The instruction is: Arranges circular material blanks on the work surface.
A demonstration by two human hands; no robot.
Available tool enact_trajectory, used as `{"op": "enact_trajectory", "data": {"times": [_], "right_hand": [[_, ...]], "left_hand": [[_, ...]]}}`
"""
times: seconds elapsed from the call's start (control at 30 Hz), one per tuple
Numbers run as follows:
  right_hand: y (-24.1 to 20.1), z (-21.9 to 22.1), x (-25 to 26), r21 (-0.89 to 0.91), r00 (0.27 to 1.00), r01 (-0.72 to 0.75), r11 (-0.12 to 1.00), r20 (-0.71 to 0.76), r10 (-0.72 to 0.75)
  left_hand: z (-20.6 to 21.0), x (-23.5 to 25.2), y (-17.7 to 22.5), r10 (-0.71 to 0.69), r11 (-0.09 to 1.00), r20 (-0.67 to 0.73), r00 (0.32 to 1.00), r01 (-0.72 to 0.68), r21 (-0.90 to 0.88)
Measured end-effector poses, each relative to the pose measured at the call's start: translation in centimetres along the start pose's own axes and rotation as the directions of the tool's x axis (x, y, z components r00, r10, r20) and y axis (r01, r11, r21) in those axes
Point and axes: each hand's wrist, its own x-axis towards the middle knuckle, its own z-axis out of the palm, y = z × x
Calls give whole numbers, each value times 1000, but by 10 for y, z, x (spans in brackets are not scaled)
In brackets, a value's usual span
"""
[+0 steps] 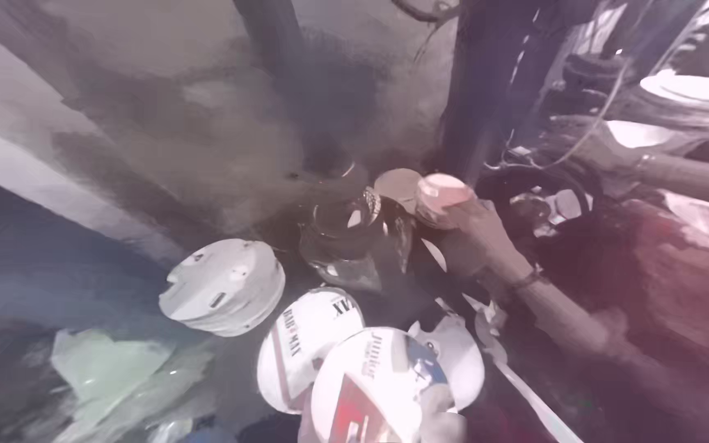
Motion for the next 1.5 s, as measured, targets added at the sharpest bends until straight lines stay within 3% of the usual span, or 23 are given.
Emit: {"op": "enact_trajectory", "data": {"times": [0.07, 0.13, 0.23, 0.27, 0.33, 0.4, 0.47, 0.53, 0.63, 0.8, 0.87, 1.1, 1.23, 1.37, 1.43, 1.5], "right_hand": [[-4, 0, -10, 68, 996, -18, 998, 88, 12], [-28, -24, -25, 350, 975, 29, 936, 196, -103], [-66, -50, -49, 803, 813, -115, 585, 415, -409], [-70, -52, -50, 855, 777, -164, 491, 419, -470], [-68, -50, -45, 895, 779, -227, 384, 403, -480], [-56, -46, -35, 873, 797, -342, 349, 466, -384], [-40, -38, -16, 797, 819, -483, 362, 558, -134], [-16, -18, 10, 771, 841, -532, 350, 530, 109], [2, 14, 52, 746, 858, -514, 423, 442, 262], [-25, 50, 118, 753, 871, -483, 447, 464, 161], [-35, 58, 136, 702, 856, -494, 513, 496, 145], [-47, 59, 154, 664, 847, -484, 570, 519, 114], [-36, 68, 155, 572, 875, -387, 724, 476, 92], [-26, 41, 140, 497, 886, -409, 766, 419, 201], [-6, 21, 116, 427, 928, -353, 833, 269, 256], [16, 1, 93, 262, 920, -390, 883, 163, 358]], "left_hand": [[9, 4, 3, 13, 999, 30, 999, -14, 33], [29, 10, 11, 8, 997, 40, 999, -11, 70], [44, 11, 12, -7, 985, 80, 997, -7, 174], [49, 13, 12, -1, 980, 96, 995, -18, 200], [56, 19, 20, -14, 956, 134, 991, -26, 291], [57, 29, 25, -35, 910, 221, 975, -60, 410], [55, 39, 24, -20, 912, 210, 977, -68, 404], [49, 43, 29, -8, 956, 183, 983, -46, 290], [36, 40, 35, 22, 962, 121, 992, -54, 268], [22, 25, 33, -16, 969, 95, 995, -8, 246], [17, 20, 34, -32, 969, 74, 997, 13, 246], [2, 14, 33, -58, 975, 28, 998, 50, 218], [7, 17, 31, -85, 976, 48, 995, 73, 203], [7, 17, 30, -76, 981, 77, 994, 61, 187], [5, 17, 27, -64, 985, 94, 993, 48, 163], [4, 19, 25, -75, 988, 119, 990, 57, 147]]}}
